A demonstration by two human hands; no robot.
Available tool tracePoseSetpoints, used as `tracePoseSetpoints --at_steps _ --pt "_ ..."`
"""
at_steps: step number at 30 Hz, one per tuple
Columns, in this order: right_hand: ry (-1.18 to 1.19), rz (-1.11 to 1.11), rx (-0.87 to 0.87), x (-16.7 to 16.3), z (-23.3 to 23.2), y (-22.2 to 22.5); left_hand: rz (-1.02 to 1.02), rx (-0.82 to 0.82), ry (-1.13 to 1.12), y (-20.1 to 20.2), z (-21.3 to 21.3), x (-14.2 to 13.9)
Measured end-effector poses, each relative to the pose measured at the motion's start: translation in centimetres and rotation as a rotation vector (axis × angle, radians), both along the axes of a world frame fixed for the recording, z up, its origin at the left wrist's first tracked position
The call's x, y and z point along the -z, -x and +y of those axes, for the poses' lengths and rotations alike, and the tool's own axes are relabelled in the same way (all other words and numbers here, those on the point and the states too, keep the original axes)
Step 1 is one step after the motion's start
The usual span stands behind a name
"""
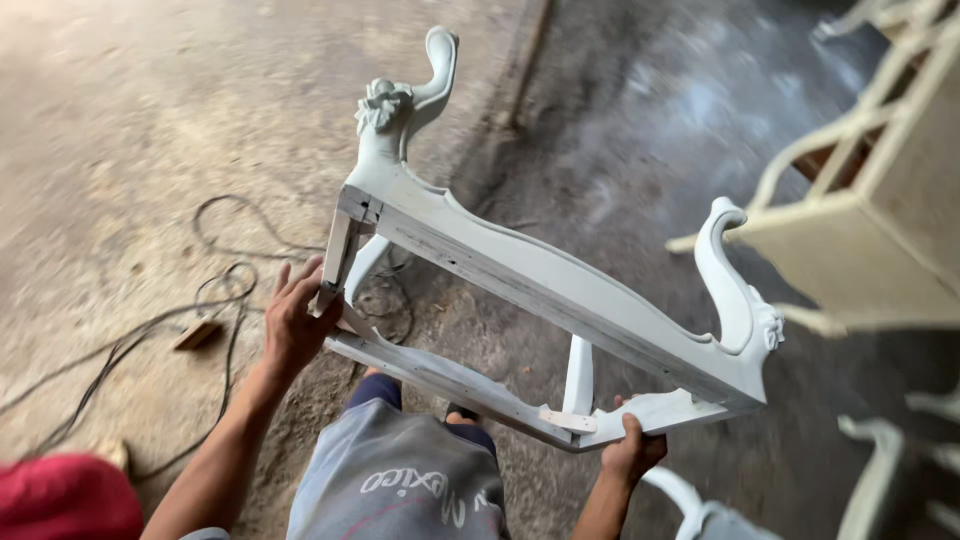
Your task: The person moves a white wooden furniture frame into position, then kneels to apply a yellowish filler paste from a small tin using a putty knife. They spread the filler into cracks and joints on the frame's legs and rails.
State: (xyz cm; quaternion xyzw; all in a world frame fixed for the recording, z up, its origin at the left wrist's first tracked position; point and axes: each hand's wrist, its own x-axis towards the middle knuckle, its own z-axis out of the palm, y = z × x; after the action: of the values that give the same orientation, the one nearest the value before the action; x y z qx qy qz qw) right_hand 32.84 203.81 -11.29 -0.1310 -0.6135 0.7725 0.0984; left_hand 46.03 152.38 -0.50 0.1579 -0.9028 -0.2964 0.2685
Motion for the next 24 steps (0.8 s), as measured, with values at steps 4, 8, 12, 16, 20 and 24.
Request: tracePoseSetpoints --at_steps 4,8,12,16,20,24 --pt "0.012 0.004 -0.241 -3.1 -10.0 5.6 0.053 -0.220 0.079 -5.2 -4.4 -3.9" --pt "0.044 0.040 -0.475 -5.0 -22.2 9.2 0.086 -0.441 0.139 -10.9 -9.3 -6.0" --pt "0.072 0.059 -0.648 -4.8 -35.5 11.7 0.099 -0.617 0.174 -15.6 -16.2 -5.8" --pt "0.063 0.044 -0.765 -4.9 -50.2 12.6 0.069 -0.736 0.180 -19.0 -25.8 -4.8" --pt "-0.044 0.042 -0.834 -8.4 -62.1 12.8 0.074 -0.804 0.097 -21.5 -34.7 -7.2" --pt "-0.117 0.025 -0.906 -13.5 -71.1 14.0 0.083 -0.877 0.037 -22.2 -40.6 -11.6"
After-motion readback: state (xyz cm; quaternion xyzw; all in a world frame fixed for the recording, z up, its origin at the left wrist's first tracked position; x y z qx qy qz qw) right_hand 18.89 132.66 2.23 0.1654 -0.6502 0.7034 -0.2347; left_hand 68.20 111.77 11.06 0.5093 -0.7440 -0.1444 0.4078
